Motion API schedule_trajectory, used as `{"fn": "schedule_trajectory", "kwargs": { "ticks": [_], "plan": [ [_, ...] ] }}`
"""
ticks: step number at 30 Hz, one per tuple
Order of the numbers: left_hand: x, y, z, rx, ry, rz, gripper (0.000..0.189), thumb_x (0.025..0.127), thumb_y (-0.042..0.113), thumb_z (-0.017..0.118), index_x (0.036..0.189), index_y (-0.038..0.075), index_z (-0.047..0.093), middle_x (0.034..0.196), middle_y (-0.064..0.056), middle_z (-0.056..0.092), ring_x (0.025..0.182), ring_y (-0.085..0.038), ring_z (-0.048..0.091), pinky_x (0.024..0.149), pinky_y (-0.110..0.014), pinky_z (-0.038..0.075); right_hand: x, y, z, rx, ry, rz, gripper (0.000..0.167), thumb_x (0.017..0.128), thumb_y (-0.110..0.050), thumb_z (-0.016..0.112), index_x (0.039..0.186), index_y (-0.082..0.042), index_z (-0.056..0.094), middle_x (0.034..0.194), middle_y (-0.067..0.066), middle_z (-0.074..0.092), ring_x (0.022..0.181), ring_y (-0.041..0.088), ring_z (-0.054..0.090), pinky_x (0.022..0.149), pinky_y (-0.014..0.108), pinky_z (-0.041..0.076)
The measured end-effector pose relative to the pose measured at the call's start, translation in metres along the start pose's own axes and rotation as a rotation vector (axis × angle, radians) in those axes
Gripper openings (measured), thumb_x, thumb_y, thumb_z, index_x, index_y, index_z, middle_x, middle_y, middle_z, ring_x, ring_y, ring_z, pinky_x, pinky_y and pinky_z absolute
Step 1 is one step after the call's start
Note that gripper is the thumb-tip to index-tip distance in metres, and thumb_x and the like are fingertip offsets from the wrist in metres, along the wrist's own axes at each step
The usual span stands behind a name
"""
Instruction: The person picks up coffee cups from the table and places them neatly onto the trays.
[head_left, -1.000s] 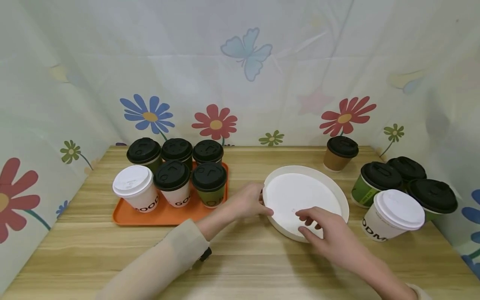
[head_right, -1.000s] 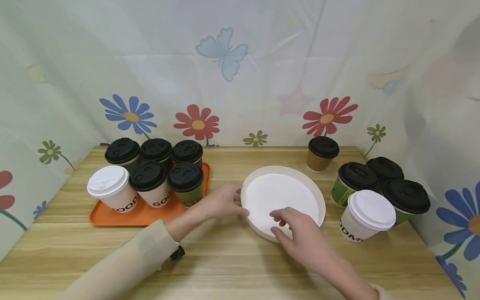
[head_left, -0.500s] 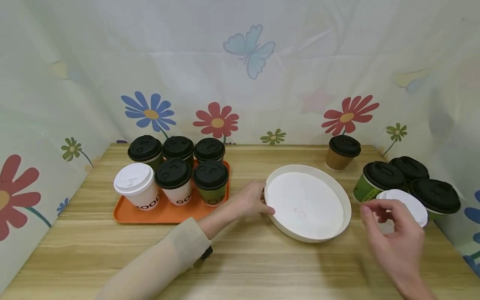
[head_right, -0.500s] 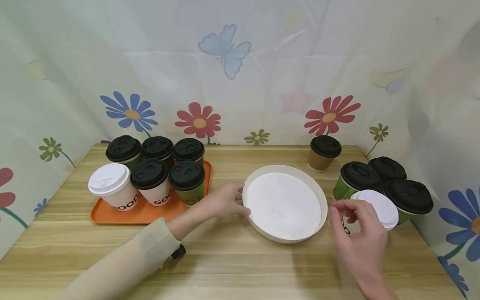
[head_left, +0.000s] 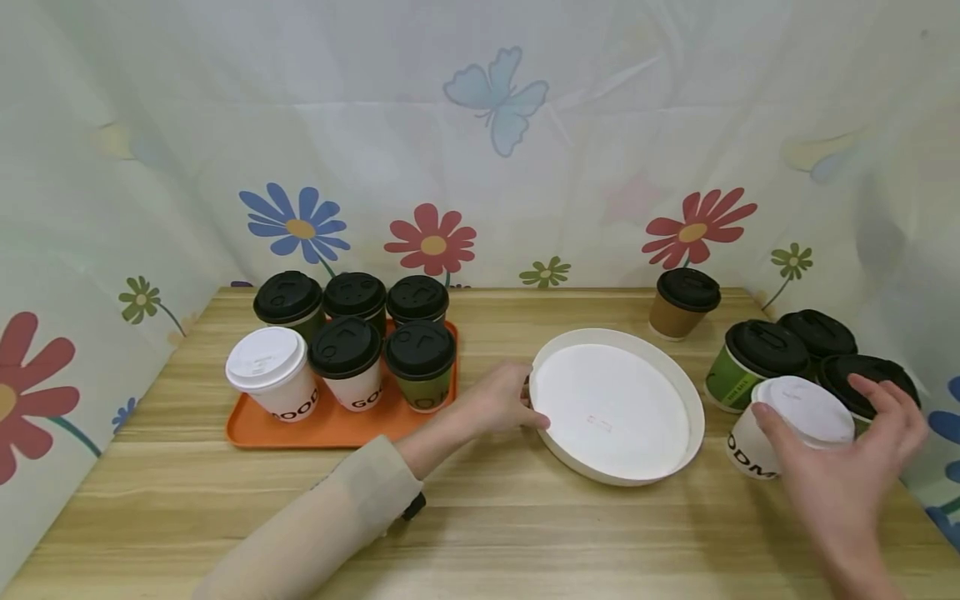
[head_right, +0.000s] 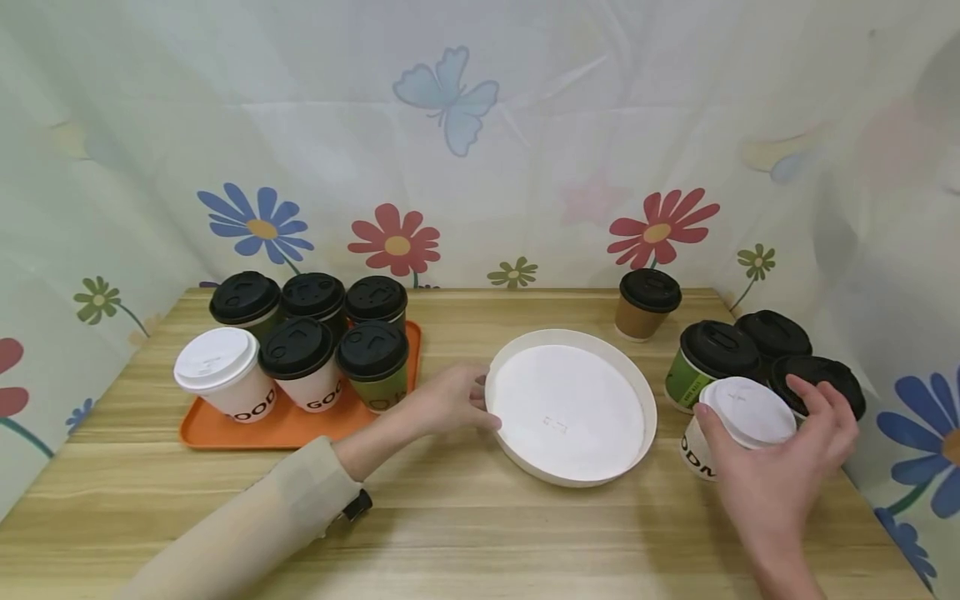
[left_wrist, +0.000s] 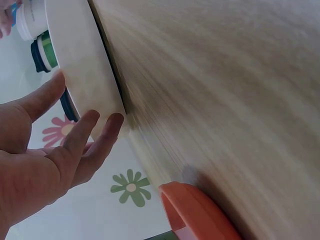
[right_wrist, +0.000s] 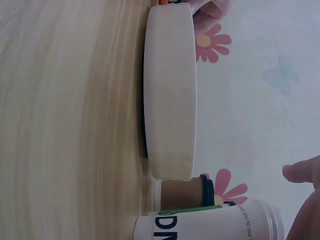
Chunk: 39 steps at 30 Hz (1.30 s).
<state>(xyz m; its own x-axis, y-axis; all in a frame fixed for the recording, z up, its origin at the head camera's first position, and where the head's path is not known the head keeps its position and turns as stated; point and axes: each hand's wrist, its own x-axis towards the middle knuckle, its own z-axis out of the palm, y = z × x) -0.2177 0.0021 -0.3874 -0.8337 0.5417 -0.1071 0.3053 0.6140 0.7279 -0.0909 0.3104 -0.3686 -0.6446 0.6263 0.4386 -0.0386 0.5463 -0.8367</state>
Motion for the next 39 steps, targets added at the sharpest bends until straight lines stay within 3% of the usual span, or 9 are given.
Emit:
{"fn": "schedule_trajectory", "kwargs": {
  "ticks": [5,15,24,34,39],
  "plan": [
    [0.0,0.0,-0.001,0.007,-0.003,-0.004,0.044,0.082,0.015,0.089,0.117,0.001,0.065,0.094,-0.008,0.064,0.08,-0.015,0.051,0.068,-0.024,0.041,0.003,0.006,-0.004,-0.127,-0.1,0.16,0.097,0.08,-0.016,0.085,0.159,-0.011,0.028,0.162,0.007,0.009,0.149,0.025,0.012,0.12,0.045,0.013],
    [-0.001,-0.001,0.001,-0.027,-0.001,-0.005,0.057,0.083,0.012,0.089,0.131,0.002,0.061,0.101,-0.008,0.065,0.088,-0.018,0.055,0.075,-0.027,0.046,0.008,0.019,-0.005,-0.217,-0.256,0.196,0.106,0.082,-0.019,0.085,0.161,-0.004,0.015,0.162,0.023,0.006,0.144,0.048,0.018,0.117,0.06,0.02],
    [-0.001,-0.001,0.001,-0.036,-0.005,0.007,0.056,0.083,0.012,0.088,0.131,0.002,0.061,0.103,-0.008,0.066,0.088,-0.017,0.055,0.076,-0.026,0.046,0.011,0.025,-0.007,-0.238,-0.296,0.193,0.089,0.092,-0.012,0.073,0.159,0.002,0.016,0.161,0.027,0.002,0.143,0.053,0.018,0.116,0.063,0.019],
    [-0.001,-0.002,0.002,-0.053,-0.003,-0.001,0.057,0.083,0.012,0.088,0.132,0.003,0.061,0.106,-0.007,0.067,0.09,-0.017,0.056,0.077,-0.026,0.048,0.006,0.013,-0.009,-0.237,-0.257,0.152,0.097,0.087,-0.013,0.078,0.162,-0.002,0.017,0.162,0.026,0.012,0.144,0.048,0.022,0.119,0.054,0.02],
    [-0.001,-0.002,0.002,-0.056,0.0,-0.005,0.054,0.083,0.012,0.089,0.129,0.003,0.063,0.103,-0.008,0.067,0.089,-0.017,0.056,0.076,-0.025,0.047,0.002,0.002,-0.009,-0.222,-0.229,0.09,0.098,0.084,-0.013,0.082,0.162,-0.003,0.022,0.163,0.023,0.018,0.146,0.042,0.024,0.119,0.047,0.02]
  ]
}}
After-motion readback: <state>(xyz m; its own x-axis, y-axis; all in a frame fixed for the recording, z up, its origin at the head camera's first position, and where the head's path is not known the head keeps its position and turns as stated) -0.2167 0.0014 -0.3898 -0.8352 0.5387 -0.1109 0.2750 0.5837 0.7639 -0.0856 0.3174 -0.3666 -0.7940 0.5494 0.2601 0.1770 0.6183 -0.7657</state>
